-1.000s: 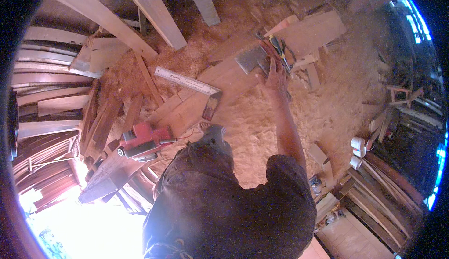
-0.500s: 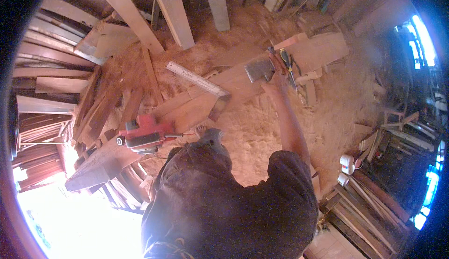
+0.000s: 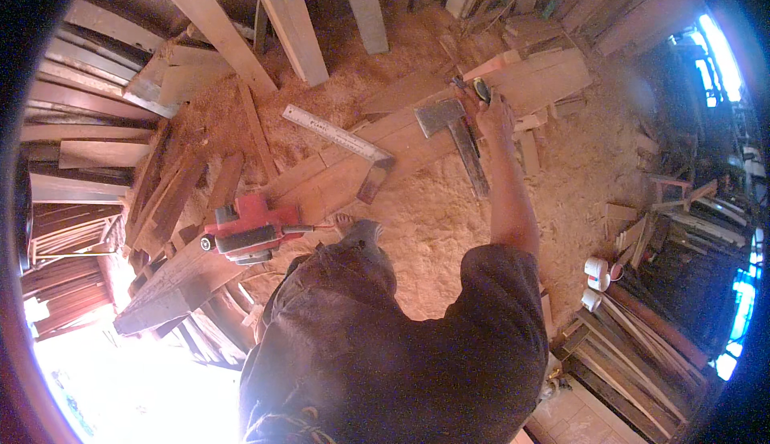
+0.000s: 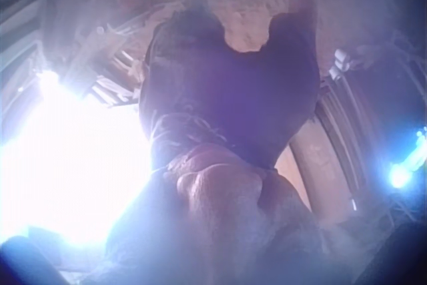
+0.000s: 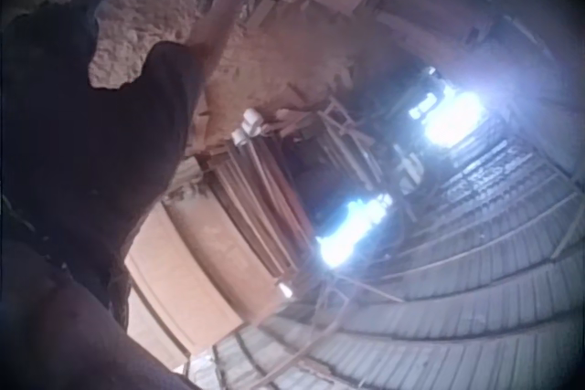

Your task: The person selects a wooden plank from a pile, measures it with a ruler, and marks it. They then use a hand saw to cut the plank and a chisel to shape and smooth the cut edges. The person repeatedly inspects the wood and continues chiseling to refine the shape.

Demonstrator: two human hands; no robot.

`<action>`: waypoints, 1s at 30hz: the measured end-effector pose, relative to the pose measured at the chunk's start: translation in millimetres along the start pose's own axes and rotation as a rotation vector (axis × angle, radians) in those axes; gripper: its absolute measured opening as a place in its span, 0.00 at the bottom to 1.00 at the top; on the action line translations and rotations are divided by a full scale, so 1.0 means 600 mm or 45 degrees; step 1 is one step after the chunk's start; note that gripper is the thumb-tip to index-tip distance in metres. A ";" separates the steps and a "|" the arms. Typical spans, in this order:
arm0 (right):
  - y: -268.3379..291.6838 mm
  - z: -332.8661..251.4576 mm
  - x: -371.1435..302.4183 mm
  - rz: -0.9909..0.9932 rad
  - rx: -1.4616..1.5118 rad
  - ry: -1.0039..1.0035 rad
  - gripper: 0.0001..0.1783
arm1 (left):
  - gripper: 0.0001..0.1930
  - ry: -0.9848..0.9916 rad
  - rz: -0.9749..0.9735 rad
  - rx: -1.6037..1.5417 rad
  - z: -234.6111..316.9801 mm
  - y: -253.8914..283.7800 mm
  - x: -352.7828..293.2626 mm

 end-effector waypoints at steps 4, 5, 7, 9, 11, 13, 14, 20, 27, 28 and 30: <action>-0.022 0.025 0.031 -0.082 -0.162 -0.008 0.31 | 0.31 -0.022 0.021 -0.048 0.013 0.015 -0.009; -0.023 0.021 0.034 -0.109 -0.199 -0.005 0.31 | 0.31 -0.035 0.043 -0.067 0.017 0.023 -0.013; -0.002 -0.027 0.016 -0.124 -0.202 -0.024 0.30 | 0.31 -0.076 0.120 -0.112 0.024 0.047 -0.027; 0.036 -0.035 0.003 0.045 -0.171 -0.029 0.28 | 0.30 -0.158 0.168 -0.182 0.034 0.047 -0.021; 0.068 -0.015 -0.020 0.350 -0.079 -0.012 0.26 | 0.30 -0.326 0.223 -0.188 0.059 0.049 -0.023; 0.121 -0.086 -0.057 0.351 0.177 0.256 0.26 | 0.29 -0.535 0.223 -0.068 0.129 0.016 -0.056; 0.159 -0.132 -0.087 0.351 0.296 0.382 0.26 | 0.28 -0.635 0.213 -0.002 0.162 -0.003 -0.071; 0.207 -0.428 -0.352 -0.447 1.106 0.694 0.19 | 0.27 -0.870 -0.613 0.257 0.369 -0.249 -0.157; 0.192 -0.514 -0.515 -0.818 1.489 0.730 0.27 | 0.25 -0.772 -0.971 0.136 0.344 -0.423 -0.205; 0.184 -0.490 -0.498 -0.889 1.423 0.603 0.27 | 0.24 -0.749 -0.949 0.029 0.342 -0.424 -0.212; 0.131 -0.391 -0.443 -0.820 1.354 0.267 0.27 | 0.23 -0.692 -0.885 -0.033 0.338 -0.395 -0.200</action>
Point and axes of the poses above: each hand's wrist, its own x-axis towards the middle knuckle, its own y-axis out of the back of the hand, z = x × y, the point moved 5 cm from there along x, towards the middle knuckle
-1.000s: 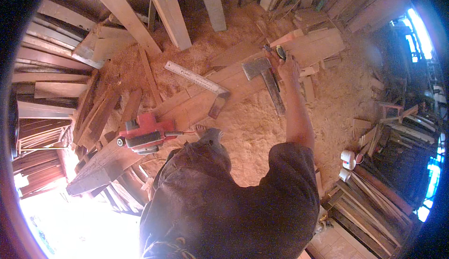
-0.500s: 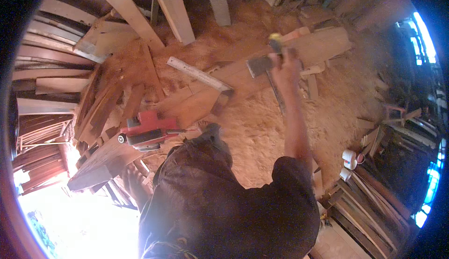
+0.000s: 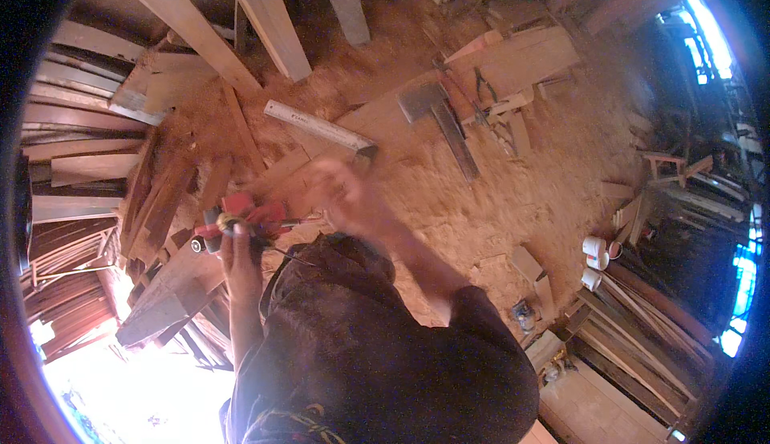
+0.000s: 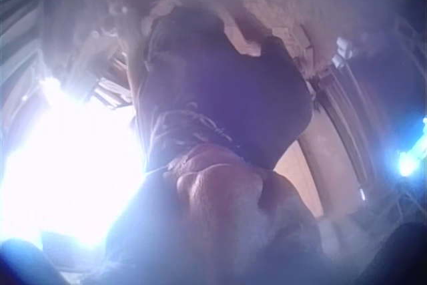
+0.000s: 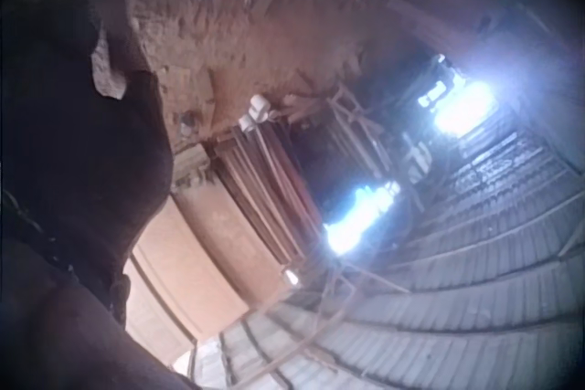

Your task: The person selects a wooden plank from a pile, measures it with a ruler, and marks it. They then use a hand saw to cut the plank and a chisel to shape and smooth the cut edges. The person repeatedly inspects the wood and continues chiseling to refine the shape.

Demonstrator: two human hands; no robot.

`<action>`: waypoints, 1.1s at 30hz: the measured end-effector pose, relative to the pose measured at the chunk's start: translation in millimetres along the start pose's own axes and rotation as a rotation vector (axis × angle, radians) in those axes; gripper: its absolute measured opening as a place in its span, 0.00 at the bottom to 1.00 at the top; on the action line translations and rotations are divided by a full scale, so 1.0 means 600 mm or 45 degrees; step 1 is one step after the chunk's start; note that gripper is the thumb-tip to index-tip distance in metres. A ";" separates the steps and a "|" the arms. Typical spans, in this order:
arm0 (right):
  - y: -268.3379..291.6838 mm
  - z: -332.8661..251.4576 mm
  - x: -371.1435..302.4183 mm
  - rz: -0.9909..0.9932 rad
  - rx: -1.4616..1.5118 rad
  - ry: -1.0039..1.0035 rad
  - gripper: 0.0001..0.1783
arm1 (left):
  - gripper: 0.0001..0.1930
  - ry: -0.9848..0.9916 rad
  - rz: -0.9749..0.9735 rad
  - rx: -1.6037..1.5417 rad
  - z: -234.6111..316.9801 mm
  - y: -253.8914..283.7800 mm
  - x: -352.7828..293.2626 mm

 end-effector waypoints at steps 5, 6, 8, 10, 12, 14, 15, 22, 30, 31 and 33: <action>0.310 0.226 0.003 0.841 -1.513 -0.176 0.35 | 0.22 -0.301 0.400 -0.101 0.029 0.135 -0.055; 0.359 0.308 0.008 0.663 -1.563 -0.364 0.38 | 0.22 -0.273 0.449 0.008 0.029 0.150 -0.070; 0.428 0.413 0.016 0.412 -1.606 -0.519 0.41 | 0.22 -0.213 0.655 0.251 0.043 0.204 -0.095; 0.485 0.430 0.012 0.477 -1.433 -0.242 0.41 | 0.19 -0.092 0.685 0.421 0.074 0.198 -0.108; 0.401 0.354 0.040 0.461 -0.907 0.209 0.40 | 0.17 -0.262 0.568 0.430 0.052 0.201 -0.140; 0.435 0.325 0.039 0.526 -0.839 0.057 0.37 | 0.17 -0.183 0.521 0.745 0.055 0.179 -0.152; 0.440 0.330 0.042 0.527 -0.751 -0.059 0.35 | 0.18 -0.137 0.544 0.797 0.039 0.185 -0.169; 0.342 0.267 -0.008 0.535 0.317 -0.423 0.25 | 0.20 0.127 0.618 0.807 -0.083 0.239 -0.261; 0.167 0.046 -0.048 0.083 0.938 -0.129 0.13 | 0.22 0.245 0.695 0.714 -0.083 0.387 -0.327; 0.136 0.024 -0.066 0.078 0.945 -0.050 0.14 | 0.22 0.233 0.685 0.707 -0.083 0.413 -0.336; 0.050 -0.021 -0.069 -0.003 0.950 0.077 0.16 | 0.21 0.210 0.740 0.662 -0.096 0.464 -0.381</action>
Point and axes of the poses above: each hand's wrist, its own x-axis towards the middle knuckle, its own y-axis out of the back of the hand, z = x × y, the point moved 5 cm from there along x, towards the middle knuckle
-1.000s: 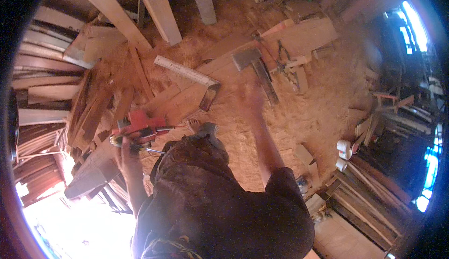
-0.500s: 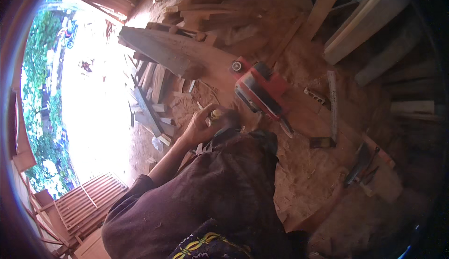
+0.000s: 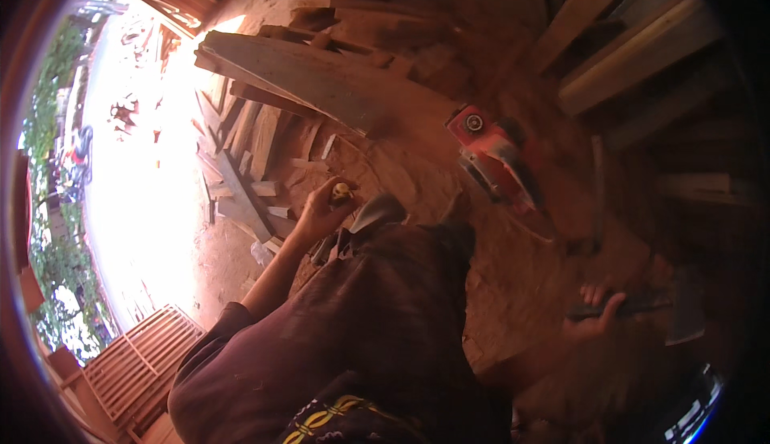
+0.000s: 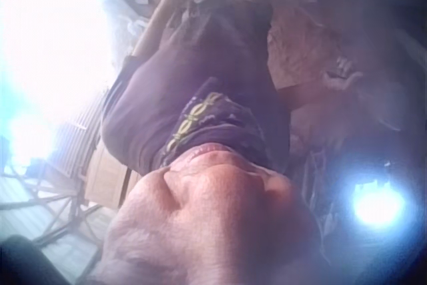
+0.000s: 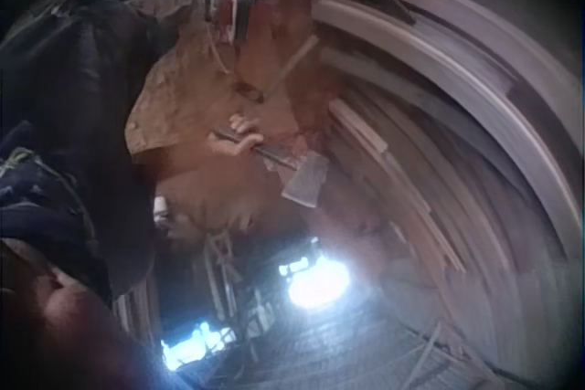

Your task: The person selects a wooden plank from a pile, measures it with a ruler, and marks it. They then use a hand saw to cut the plank and a chisel to shape and smooth the cut edges. The person repeatedly inspects the wood and continues chiseling to refine the shape.

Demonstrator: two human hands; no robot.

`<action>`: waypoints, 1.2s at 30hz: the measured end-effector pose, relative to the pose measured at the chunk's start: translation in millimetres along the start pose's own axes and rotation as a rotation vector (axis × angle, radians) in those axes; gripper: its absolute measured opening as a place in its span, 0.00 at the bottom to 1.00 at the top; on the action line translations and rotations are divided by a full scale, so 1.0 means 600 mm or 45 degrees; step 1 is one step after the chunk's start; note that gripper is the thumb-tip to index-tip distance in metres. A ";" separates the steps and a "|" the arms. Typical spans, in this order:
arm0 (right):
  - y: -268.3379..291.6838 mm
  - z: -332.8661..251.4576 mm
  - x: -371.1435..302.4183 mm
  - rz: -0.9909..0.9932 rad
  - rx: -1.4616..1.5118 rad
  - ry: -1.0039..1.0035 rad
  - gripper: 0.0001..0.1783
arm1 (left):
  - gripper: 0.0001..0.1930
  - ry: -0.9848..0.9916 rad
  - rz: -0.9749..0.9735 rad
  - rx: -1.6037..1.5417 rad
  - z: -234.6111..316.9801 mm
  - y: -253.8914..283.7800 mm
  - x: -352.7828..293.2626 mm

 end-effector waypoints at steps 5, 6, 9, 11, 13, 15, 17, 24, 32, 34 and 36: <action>-0.320 0.011 -0.104 0.563 -0.809 0.222 0.17 | 0.18 -0.154 0.052 -0.252 -0.144 0.091 0.034; -0.349 0.028 -0.118 0.614 -0.957 0.199 0.17 | 0.18 -0.084 0.093 -0.217 -0.171 0.115 0.033; -0.355 0.096 -0.133 0.557 -0.926 0.012 0.17 | 0.19 0.137 0.230 -0.230 -0.252 0.185 0.018; -0.387 0.116 -0.145 0.378 -0.924 0.035 0.16 | 0.19 0.291 0.296 -0.403 -0.318 0.207 0.009; -0.407 0.135 -0.128 0.125 -0.864 0.060 0.14 | 0.19 0.371 0.365 -0.318 -0.370 0.229 -0.014; -0.448 0.144 -0.114 -0.152 -0.703 0.124 0.14 | 0.18 0.430 0.390 -0.293 -0.408 0.237 -0.030; -0.500 0.138 -0.104 -0.330 -0.641 0.163 0.18 | 0.17 0.515 0.393 -0.440 -0.429 0.226 -0.037; -0.573 0.290 -0.052 -0.192 -0.639 -0.480 0.23 | 0.13 0.443 0.680 -0.502 -0.400 0.244 0.010; -0.596 0.405 -0.124 -0.169 -0.539 -0.960 0.25 | 0.13 0.102 0.730 -0.239 -0.281 0.438 0.174; -0.613 0.421 -0.143 -0.097 -0.487 -0.990 0.23 | 0.13 0.127 0.624 -0.288 -0.242 0.463 0.208; -0.653 0.435 -0.153 -0.022 -0.533 -0.965 0.21 | 0.13 0.129 0.502 -0.292 -0.237 0.477 0.250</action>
Point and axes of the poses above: each hand's wrist, its own x-axis towards the middle knuckle, its own y-axis out of the back of the hand, z = x × y, the point moved 5 cm from there along x, towards the middle knuckle
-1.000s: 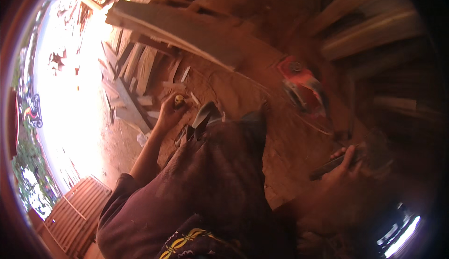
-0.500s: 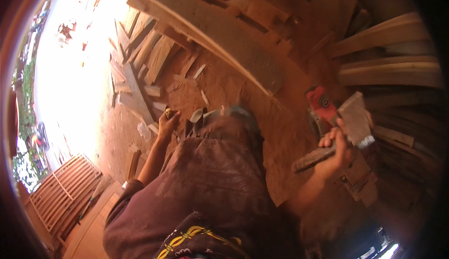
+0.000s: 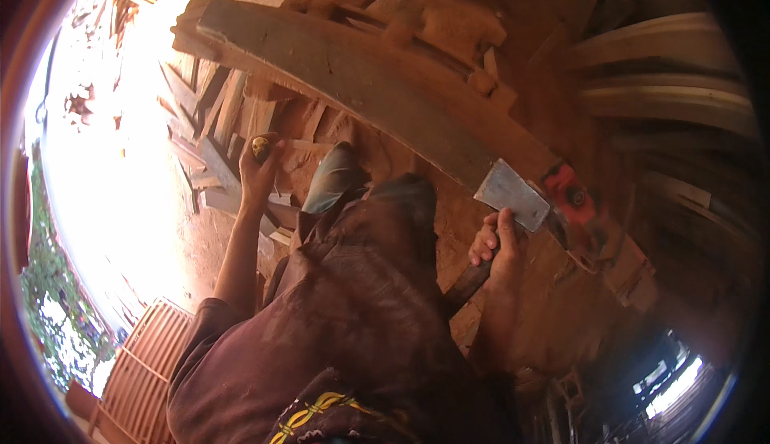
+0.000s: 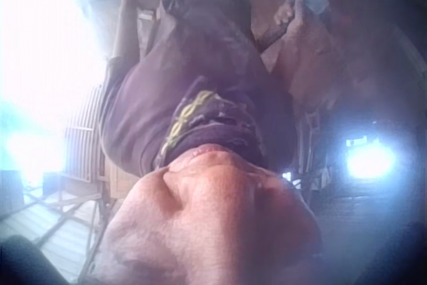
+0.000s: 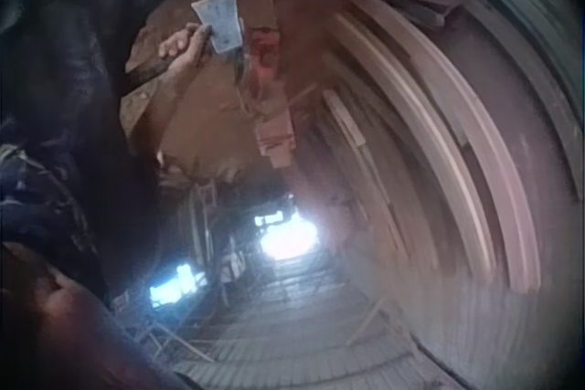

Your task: The person selects a wooden plank from a pile, measures it with a ruler, and marks it. They then use a hand saw to cut the plank and a chisel to shape and smooth the cut edges. The person repeatedly inspects the wood and continues chiseling to refine the shape.

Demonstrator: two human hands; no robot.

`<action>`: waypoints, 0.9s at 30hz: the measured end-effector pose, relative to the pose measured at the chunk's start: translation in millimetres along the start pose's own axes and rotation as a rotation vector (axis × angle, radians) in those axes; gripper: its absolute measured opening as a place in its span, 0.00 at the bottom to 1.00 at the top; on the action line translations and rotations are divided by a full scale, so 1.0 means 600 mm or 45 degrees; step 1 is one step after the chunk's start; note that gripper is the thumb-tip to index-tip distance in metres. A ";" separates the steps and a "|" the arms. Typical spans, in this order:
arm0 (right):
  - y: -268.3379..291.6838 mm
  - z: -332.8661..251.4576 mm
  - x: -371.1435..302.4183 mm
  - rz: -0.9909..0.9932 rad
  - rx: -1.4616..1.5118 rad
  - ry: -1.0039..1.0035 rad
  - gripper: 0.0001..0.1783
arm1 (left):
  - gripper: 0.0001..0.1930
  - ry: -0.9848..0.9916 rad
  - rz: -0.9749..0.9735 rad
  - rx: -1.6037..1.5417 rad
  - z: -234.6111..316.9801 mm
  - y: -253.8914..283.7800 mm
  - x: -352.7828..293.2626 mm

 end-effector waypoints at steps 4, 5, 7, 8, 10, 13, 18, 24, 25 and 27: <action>-0.167 0.011 0.034 -0.053 -0.074 -0.018 0.20 | 0.13 0.011 -0.196 -0.028 -0.031 0.032 0.061; -0.221 0.005 0.044 -0.124 -0.156 -0.018 0.20 | 0.13 0.015 -0.210 -0.077 -0.036 0.046 0.067; -0.315 0.008 0.076 -0.242 -0.262 -0.022 0.19 | 0.13 -0.015 -0.241 0.019 -0.058 0.069 0.094; -0.357 0.013 0.091 -0.294 -0.302 -0.042 0.18 | 0.13 -0.004 -0.248 0.002 -0.062 0.078 0.102; -0.437 0.015 0.105 -0.435 -0.285 -0.049 0.18 | 0.13 0.030 -0.253 0.005 -0.065 0.095 0.107; -0.460 0.010 0.101 -0.417 -0.368 0.069 0.17 | 0.13 0.035 -0.252 0.056 -0.066 0.113 0.123; -0.321 0.024 0.059 0.095 -0.125 0.051 0.15 | 0.17 0.041 -0.297 0.084 -0.092 0.125 0.129; -0.407 0.015 0.086 0.042 -0.140 0.297 0.16 | 0.17 -0.001 -0.373 0.045 -0.086 0.127 0.165; -0.411 0.016 0.089 0.039 -0.149 0.280 0.16 | 0.16 -0.006 -0.359 0.098 -0.077 0.124 0.181; -0.432 0.005 0.098 -0.010 -0.172 0.271 0.15 | 0.16 -0.014 -0.250 0.087 -0.041 0.127 0.222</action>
Point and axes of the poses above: each hand's wrist, its own x-axis towards the middle knuckle, its own y-axis out of the back of the hand, z = x × y, the point moved 5 cm from there along x, towards the middle knuckle
